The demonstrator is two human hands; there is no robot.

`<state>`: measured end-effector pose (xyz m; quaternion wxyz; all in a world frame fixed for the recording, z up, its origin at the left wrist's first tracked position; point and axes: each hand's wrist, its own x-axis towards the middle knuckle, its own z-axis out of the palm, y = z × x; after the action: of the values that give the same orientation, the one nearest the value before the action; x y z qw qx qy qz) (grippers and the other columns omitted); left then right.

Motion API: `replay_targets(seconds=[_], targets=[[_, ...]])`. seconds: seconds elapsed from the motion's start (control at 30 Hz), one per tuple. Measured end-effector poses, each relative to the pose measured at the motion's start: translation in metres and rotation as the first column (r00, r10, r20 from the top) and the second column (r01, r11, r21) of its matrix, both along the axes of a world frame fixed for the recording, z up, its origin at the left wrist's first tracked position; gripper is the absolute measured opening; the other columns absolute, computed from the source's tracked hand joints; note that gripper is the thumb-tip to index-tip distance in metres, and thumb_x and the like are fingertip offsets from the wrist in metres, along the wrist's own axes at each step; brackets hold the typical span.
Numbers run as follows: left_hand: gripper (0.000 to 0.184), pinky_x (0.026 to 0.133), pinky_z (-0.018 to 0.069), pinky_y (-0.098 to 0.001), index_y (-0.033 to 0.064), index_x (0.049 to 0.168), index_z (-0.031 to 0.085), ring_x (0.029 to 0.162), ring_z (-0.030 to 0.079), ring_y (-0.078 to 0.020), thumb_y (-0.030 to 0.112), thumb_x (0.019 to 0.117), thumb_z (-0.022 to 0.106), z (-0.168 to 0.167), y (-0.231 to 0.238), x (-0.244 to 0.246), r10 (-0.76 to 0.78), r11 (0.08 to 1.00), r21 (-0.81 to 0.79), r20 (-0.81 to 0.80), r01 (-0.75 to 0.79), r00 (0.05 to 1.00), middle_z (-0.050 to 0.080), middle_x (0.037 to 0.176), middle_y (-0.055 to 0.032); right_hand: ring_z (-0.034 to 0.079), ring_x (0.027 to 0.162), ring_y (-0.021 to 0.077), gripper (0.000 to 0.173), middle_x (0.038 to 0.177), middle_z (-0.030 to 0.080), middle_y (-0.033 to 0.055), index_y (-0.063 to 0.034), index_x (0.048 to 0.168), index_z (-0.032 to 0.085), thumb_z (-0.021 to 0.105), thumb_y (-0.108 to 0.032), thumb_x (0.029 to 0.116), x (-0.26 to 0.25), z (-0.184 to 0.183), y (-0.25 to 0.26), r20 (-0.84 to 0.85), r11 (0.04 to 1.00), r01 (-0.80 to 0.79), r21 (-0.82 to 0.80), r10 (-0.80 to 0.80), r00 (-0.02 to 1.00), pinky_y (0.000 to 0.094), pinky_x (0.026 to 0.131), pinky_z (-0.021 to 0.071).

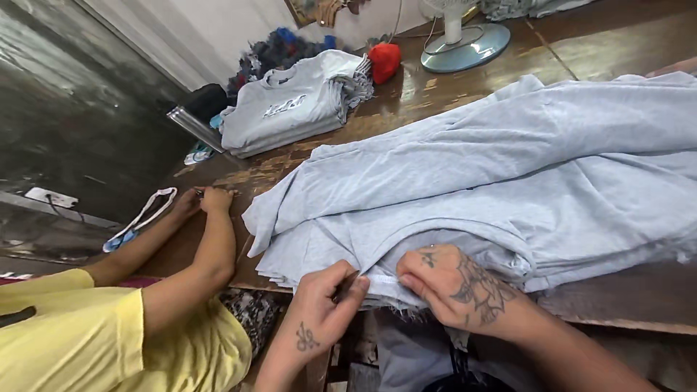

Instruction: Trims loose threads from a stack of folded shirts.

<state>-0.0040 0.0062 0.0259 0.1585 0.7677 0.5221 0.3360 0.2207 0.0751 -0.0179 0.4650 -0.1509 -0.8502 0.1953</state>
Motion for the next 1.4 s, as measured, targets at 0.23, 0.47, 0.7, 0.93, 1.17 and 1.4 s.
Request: replay_targets(seconds=[0.23, 0.47, 0.7, 0.93, 1.17, 1.4], targets=[[0.037, 0.05, 0.0497, -0.0421, 0.011, 0.121, 0.068, 0.067, 0.065, -0.0241, 0.032, 0.1005, 0.045, 0.06, -0.002, 0.013, -0.039, 0.989, 0.091, -0.615, 0.12, 0.787, 0.065, 0.088, -0.0077, 0.059, 0.059, 0.0146, 0.03, 0.067, 0.058, 0.0056, -0.0027, 0.093, 0.061, 0.039, -0.017, 0.1067, 0.0, 0.0, -0.002, -0.051, 0.998, 0.055, 0.005, -0.055, 0.997, 0.0268, 0.053, 0.0482], [0.027, 0.046, 0.0481, -0.044, 0.0142, 0.111, 0.074, 0.059, 0.065, -0.0255, 0.018, 0.0961, 0.052, 0.074, 0.007, 0.027, -0.209, 0.961, -0.028, -0.724, 0.274, 0.657, 0.065, 0.078, -0.0049, 0.06, 0.061, 0.0152, 0.033, 0.069, 0.06, 0.0068, -0.0022, 0.093, 0.062, 0.038, -0.019, 0.109, 0.0, -0.002, -0.005, -0.062, 0.998, 0.069, 0.004, -0.068, 0.996, 0.0273, 0.056, 0.0498], [0.042, 0.063, 0.0496, -0.0233, 0.008, 0.134, 0.063, 0.07, 0.057, -0.0071, 0.033, 0.1001, 0.058, 0.039, -0.008, -0.021, -0.018, 0.995, 0.089, -0.312, 0.048, 0.95, 0.066, 0.089, -0.0043, 0.063, 0.089, 0.0173, 0.058, 0.083, 0.063, 0.0104, -0.0054, 0.073, 0.056, 0.039, -0.047, 0.1097, 0.023, -0.013, -0.009, -0.217, 0.967, -0.234, -0.097, 0.209, 0.953, 0.0262, 0.08, 0.051], [0.027, 0.067, 0.0517, -0.0201, 0.0013, 0.101, 0.068, 0.071, 0.062, -0.0055, 0.02, 0.105, 0.049, -0.016, -0.013, -0.028, 0.227, 0.959, 0.21, -0.173, -0.189, 0.958, 0.068, 0.081, -0.0063, 0.07, 0.078, 0.0265, 0.039, 0.096, 0.073, 0.0142, -0.0058, 0.133, 0.065, 0.05, -0.005, 0.097, -0.002, 0.01, -0.008, 0.082, 1.0, 0.012, 0.017, -0.013, 0.997, 0.0382, 0.069, 0.0583], [0.03, 0.065, 0.0502, -0.0225, 0.0017, 0.097, 0.068, 0.068, 0.061, -0.007, 0.024, 0.1054, 0.05, -0.03, -0.012, -0.034, 0.228, 0.96, 0.195, -0.12, -0.202, 0.966, 0.066, 0.077, -0.006, 0.072, 0.072, 0.028, 0.026, 0.085, 0.073, 0.0135, -0.0036, 0.11, 0.075, 0.058, -0.019, 0.0969, -0.004, 0.02, 0.007, 0.316, 0.996, -0.091, -0.017, 0.091, 0.945, 0.0429, 0.062, 0.0572], [0.026, 0.059, 0.049, -0.029, 0.0044, 0.096, 0.068, 0.063, 0.06, -0.0111, 0.023, 0.102, 0.052, -0.027, -0.011, -0.03, 0.252, 0.956, 0.198, -0.17, -0.217, 0.953, 0.066, 0.074, -0.0042, 0.063, 0.054, 0.0224, 0.024, 0.064, 0.064, 0.0088, -0.0021, 0.089, 0.067, 0.047, -0.01, 0.1, -0.016, 0.009, 0.001, 0.171, 0.984, 0.081, 0.157, -0.108, 0.979, 0.0361, 0.046, 0.048]])
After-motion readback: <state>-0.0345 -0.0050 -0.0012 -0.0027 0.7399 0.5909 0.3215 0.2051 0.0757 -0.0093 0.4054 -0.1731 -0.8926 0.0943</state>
